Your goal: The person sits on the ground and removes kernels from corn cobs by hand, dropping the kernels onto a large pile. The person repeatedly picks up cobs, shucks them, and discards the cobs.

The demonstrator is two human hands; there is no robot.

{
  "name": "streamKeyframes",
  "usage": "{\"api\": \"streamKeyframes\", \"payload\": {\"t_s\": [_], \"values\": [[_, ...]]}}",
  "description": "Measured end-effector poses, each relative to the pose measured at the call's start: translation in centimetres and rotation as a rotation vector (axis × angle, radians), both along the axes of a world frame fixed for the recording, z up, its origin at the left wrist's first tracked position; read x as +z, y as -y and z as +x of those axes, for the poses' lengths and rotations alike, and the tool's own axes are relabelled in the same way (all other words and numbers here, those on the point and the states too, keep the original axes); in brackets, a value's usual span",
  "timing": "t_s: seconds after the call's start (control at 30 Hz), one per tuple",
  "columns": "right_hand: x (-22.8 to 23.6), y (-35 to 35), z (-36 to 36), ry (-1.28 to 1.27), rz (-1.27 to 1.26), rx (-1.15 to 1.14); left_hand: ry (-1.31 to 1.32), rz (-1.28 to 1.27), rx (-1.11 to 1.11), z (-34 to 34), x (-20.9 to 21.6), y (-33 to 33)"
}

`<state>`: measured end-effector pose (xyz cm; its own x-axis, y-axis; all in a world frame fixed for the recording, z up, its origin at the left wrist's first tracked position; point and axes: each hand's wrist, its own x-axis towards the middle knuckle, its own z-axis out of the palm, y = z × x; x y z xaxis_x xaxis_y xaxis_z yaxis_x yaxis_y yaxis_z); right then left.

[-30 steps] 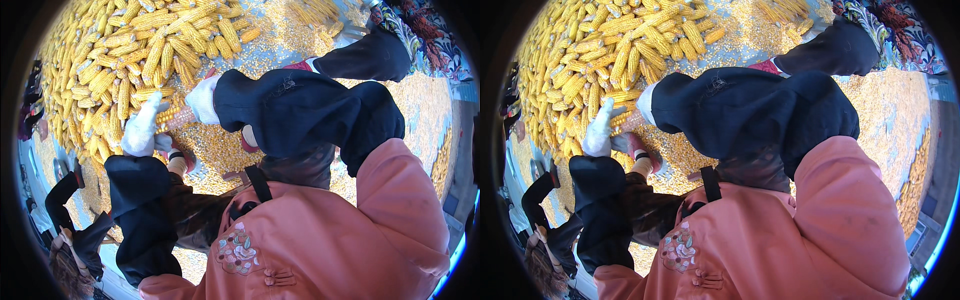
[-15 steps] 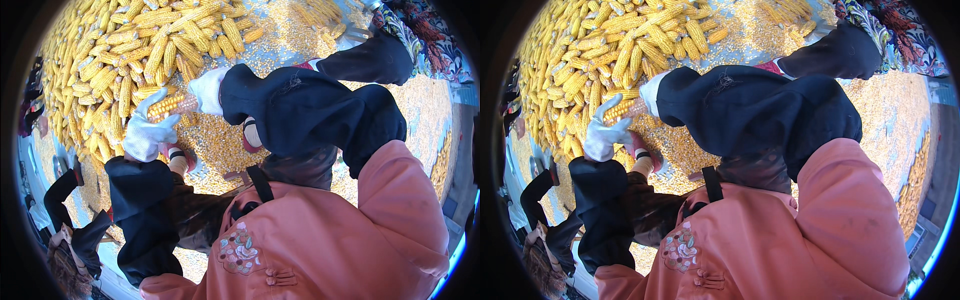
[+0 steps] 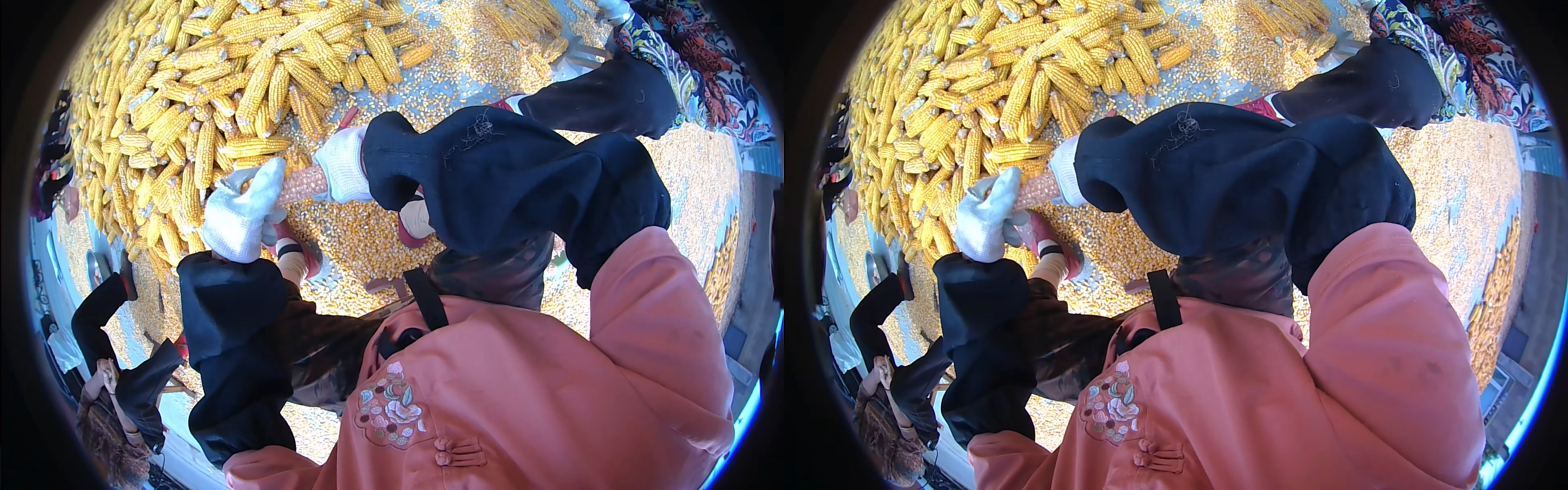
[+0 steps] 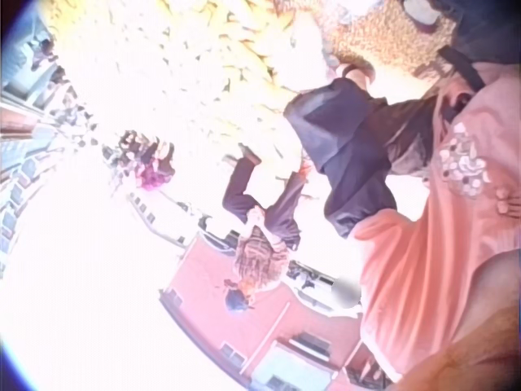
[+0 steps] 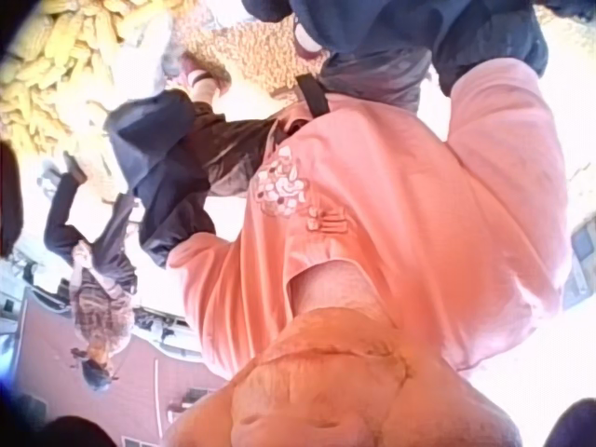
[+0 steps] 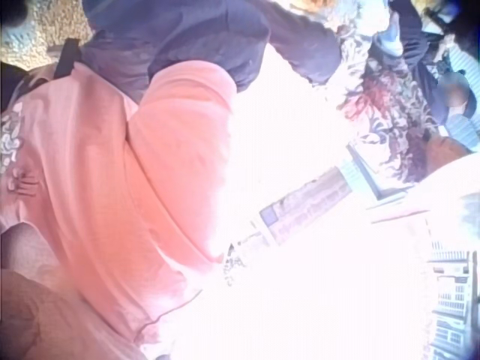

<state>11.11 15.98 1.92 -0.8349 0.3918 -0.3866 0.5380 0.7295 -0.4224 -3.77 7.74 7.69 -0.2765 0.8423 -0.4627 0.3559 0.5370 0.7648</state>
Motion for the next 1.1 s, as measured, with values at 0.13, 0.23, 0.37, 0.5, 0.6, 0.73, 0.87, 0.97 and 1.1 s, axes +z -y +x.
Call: {"api": "streamKeyframes", "payload": {"t_s": [0.13, 0.23, 0.37, 0.5, 0.6, 0.73, 0.87, 0.97, 1.1], "values": [[-1.9, 0.5, -1.2, 0.148, 0.124, 0.01, -0.04, -0.012, 0.125, 0.6, 0.3, -0.5], [-3.6, 0.6, -4.0, 0.471, 0.309, -0.059, 0.14, -0.021, 0.066, -1.8, -1.4, -0.9], [-3.3, -0.7, -1.0, -0.04, 0.088, -0.001, 0.452, -0.015, 0.209, -1.7, 0.2, -0.4], [-1.7, -0.8, -0.4, -0.15, -0.03, 0.065, 0.378, 0.036, -0.017, -2.6, 0.1, 0.0], [-0.1, -0.5, -0.3, -0.12, -0.016, 0.077, 0.452, 0.093, 0.047, -2.9, -1.1, -0.2], [-1.4, -0.1, 0.2, -0.183, 0.218, -0.072, 0.48, 0.119, 0.036, -2.3, -0.5, -0.2], [-1.6, 0.6, 0.6, -0.165, 0.433, -0.043, 0.394, -0.132, -0.004, -2.4, -0.7, 0.4], [-0.1, 1.2, 0.2, -0.264, 0.268, -0.306, 0.529, 0.066, -0.082, -3.3, -2.8, -0.2], [-1.4, -0.5, -0.5, -0.083, 0.287, 0.036, 0.562, 0.101, -0.172, -4.1, -2.8, -0.8]]}}
